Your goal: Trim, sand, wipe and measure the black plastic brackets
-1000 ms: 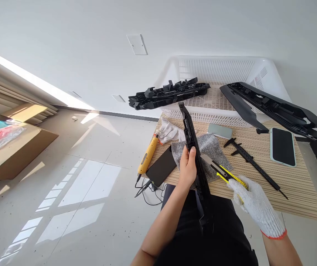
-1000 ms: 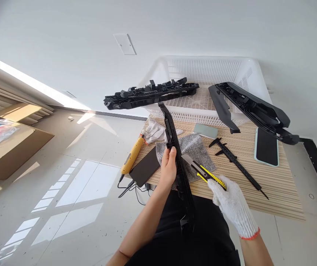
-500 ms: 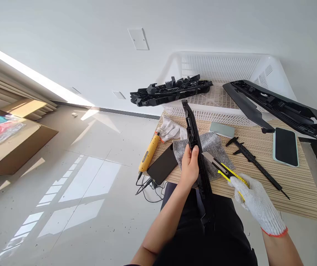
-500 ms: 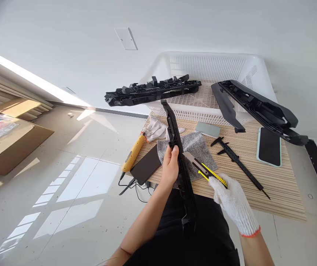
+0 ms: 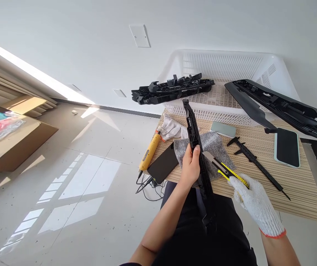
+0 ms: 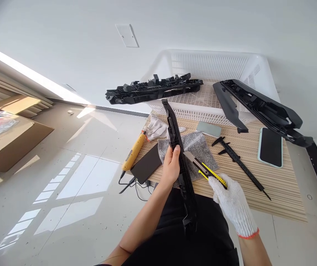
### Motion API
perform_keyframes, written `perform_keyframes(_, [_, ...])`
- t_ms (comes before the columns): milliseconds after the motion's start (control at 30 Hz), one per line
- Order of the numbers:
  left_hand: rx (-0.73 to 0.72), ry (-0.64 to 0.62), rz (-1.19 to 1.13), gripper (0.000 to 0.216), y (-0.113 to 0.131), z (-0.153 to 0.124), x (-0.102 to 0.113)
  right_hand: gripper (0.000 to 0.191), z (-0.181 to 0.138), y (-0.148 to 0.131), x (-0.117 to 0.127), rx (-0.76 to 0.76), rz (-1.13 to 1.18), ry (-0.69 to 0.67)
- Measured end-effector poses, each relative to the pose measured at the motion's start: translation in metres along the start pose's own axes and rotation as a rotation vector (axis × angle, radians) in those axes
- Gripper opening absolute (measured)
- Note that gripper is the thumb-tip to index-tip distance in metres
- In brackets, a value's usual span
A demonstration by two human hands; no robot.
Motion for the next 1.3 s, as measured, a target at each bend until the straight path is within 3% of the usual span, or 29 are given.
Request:
perform_keyframes(533, [0.011, 0.032, -0.001, 0.039, -0.001, 0.001, 0.001, 0.040, -0.005, -0.006, -0.005, 0.020, -0.049, 0.059])
perform_keyframes(933, [0.090, 0.032, -0.021, 0.039, -0.005, 0.001, 0.003, 0.045, -0.004, -0.007, -0.005, 0.047, -0.074, 0.079])
perform_keyframes(1300, [0.075, 0.032, -0.024, 0.036, -0.004, 0.003, 0.002, 0.042, -0.007, -0.010, -0.007, 0.080, -0.099, 0.106])
Point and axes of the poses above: each hand's wrist, its own z-axis towards the middle knuckle, its own x-axis out of the back of the hand, y = z × x, the point moved 4 cm from there along z, towards the middle knuckle, and after that the axes turned 8 degrees about -x, right-handed, at the moved point
